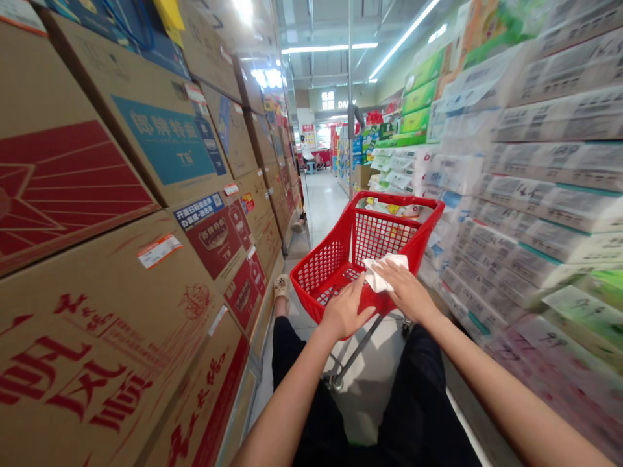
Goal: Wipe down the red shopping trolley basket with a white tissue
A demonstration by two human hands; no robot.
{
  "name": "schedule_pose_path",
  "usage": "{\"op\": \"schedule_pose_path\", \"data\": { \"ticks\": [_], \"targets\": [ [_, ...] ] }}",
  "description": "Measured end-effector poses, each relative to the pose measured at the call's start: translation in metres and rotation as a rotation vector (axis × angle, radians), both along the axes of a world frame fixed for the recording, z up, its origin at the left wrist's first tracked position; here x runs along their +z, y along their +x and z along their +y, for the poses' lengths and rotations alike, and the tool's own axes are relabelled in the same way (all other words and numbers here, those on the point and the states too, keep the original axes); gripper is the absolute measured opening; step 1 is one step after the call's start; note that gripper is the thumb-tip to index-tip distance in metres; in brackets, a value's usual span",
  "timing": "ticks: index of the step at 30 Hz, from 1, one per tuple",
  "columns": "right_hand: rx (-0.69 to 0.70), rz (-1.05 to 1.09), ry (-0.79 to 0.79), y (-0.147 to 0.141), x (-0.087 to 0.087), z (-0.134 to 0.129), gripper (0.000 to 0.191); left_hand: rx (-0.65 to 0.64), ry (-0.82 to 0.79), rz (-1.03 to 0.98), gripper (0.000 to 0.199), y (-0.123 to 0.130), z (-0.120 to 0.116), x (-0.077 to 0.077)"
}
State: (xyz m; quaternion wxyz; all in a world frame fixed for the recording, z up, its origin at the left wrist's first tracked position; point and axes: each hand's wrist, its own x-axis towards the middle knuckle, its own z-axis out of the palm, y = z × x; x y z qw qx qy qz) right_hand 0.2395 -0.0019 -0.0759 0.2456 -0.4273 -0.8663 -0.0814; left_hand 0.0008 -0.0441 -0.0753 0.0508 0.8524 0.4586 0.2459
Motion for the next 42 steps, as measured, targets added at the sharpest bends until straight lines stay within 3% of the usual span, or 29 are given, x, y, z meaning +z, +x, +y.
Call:
{"op": "schedule_pose_path", "data": {
  "ticks": [5, 11, 14, 19, 24, 27, 32, 36, 42],
  "targets": [
    [-0.042, 0.035, 0.019, -0.018, -0.001, -0.005, 0.081, 0.091, 0.117, 0.103, 0.078, -0.024, -0.006, -0.005],
    [0.147, -0.003, -0.006, -0.061, -0.009, -0.045, 0.087, 0.183, 0.171, 0.134, 0.091, -0.021, -0.012, -0.004],
    [0.132, -0.040, 0.008, -0.042, -0.005, -0.034, 0.086, 0.233, 0.193, 0.154, 0.091, -0.016, -0.015, -0.003],
    [-0.076, 0.000, 0.050, 0.002, 0.001, 0.002, 0.088, 0.318, 0.217, 0.178, 0.094, 0.002, -0.018, -0.004],
    [-0.002, 0.025, 0.024, -0.016, -0.008, -0.019, 0.087, 0.402, 0.214, 0.209, 0.089, 0.032, -0.019, -0.004],
    [0.058, 0.002, -0.006, -0.021, -0.009, -0.035, 0.087, 0.357, 0.210, 0.197, 0.088, 0.035, -0.020, 0.000],
    [0.004, 0.003, -0.003, 0.002, 0.000, -0.023, 0.083, 0.014, 0.200, 0.208, 0.093, -0.003, -0.011, 0.004],
    [-0.033, 0.073, -0.006, -0.004, -0.003, -0.019, 0.081, 0.119, 0.172, 0.287, 0.086, -0.032, -0.002, -0.003],
    [0.111, 0.034, -0.047, -0.040, -0.009, -0.058, 0.088, 0.166, 0.176, 0.347, 0.095, -0.031, -0.002, -0.008]
  ]
}}
